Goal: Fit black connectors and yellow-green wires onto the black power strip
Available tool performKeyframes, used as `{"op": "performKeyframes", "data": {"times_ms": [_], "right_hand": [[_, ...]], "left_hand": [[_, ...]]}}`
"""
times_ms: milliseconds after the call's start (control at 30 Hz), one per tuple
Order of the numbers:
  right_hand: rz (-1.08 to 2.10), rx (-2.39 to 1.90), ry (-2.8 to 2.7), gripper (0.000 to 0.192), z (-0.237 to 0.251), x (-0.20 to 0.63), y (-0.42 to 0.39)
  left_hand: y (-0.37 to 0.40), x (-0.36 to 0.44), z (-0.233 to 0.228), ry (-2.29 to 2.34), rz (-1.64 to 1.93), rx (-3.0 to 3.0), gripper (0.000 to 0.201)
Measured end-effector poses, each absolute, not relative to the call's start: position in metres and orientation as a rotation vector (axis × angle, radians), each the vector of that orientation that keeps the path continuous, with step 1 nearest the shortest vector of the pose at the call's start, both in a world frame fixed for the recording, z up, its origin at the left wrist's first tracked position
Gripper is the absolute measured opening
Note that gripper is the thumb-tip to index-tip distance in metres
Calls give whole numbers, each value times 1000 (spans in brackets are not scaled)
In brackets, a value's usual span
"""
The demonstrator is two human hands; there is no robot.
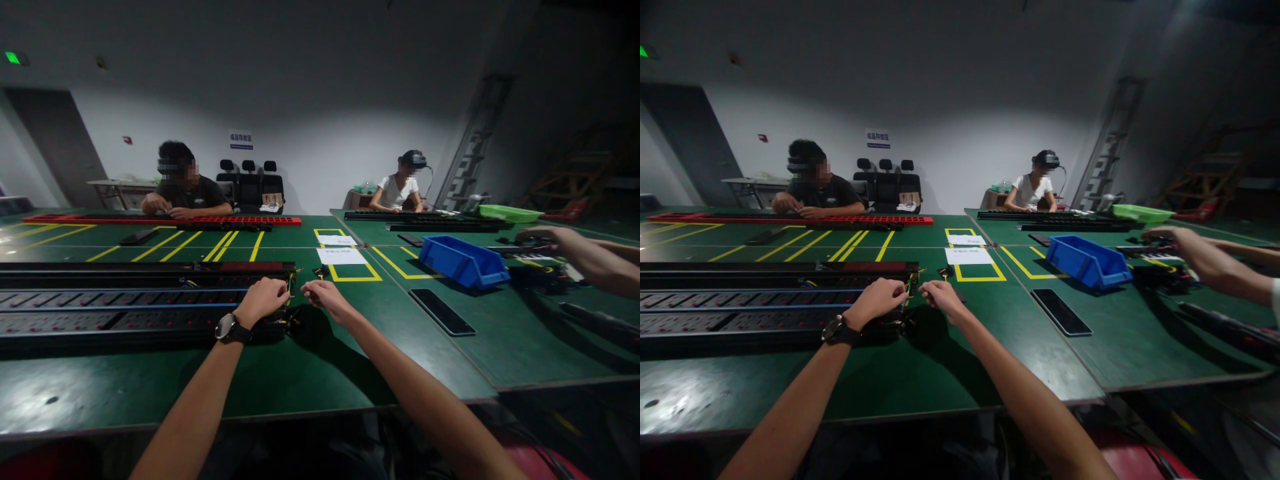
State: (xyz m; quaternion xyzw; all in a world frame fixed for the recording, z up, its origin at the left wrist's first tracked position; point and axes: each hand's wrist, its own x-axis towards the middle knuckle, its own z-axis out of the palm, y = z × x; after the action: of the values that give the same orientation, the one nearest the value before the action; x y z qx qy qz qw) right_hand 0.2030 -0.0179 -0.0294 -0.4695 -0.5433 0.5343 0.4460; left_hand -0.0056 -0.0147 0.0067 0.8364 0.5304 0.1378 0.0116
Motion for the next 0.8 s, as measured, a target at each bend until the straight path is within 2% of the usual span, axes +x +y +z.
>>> {"op": "performKeyframes", "data": {"times_ms": [267,467,567,700,800], "right_hand": [[1315,-1163,-1333,20,-29,204,-18],[1169,-1248,-1269,22,-29,220,-2],[906,-1396,-1368,24,-26,234,4],[322,-1712,-1561,26,-21,256,5],[127,-1908,-1618,27,-19,271,3]], "left_hand": [[-16,-4,8,1609,410,2614,24],[-15,-4,8,1578,405,2590,28],[-15,-6,9,1557,427,2564,30],[-15,-8,11,1613,507,2503,31],[-15,-8,13,1664,528,2463,30]]}}
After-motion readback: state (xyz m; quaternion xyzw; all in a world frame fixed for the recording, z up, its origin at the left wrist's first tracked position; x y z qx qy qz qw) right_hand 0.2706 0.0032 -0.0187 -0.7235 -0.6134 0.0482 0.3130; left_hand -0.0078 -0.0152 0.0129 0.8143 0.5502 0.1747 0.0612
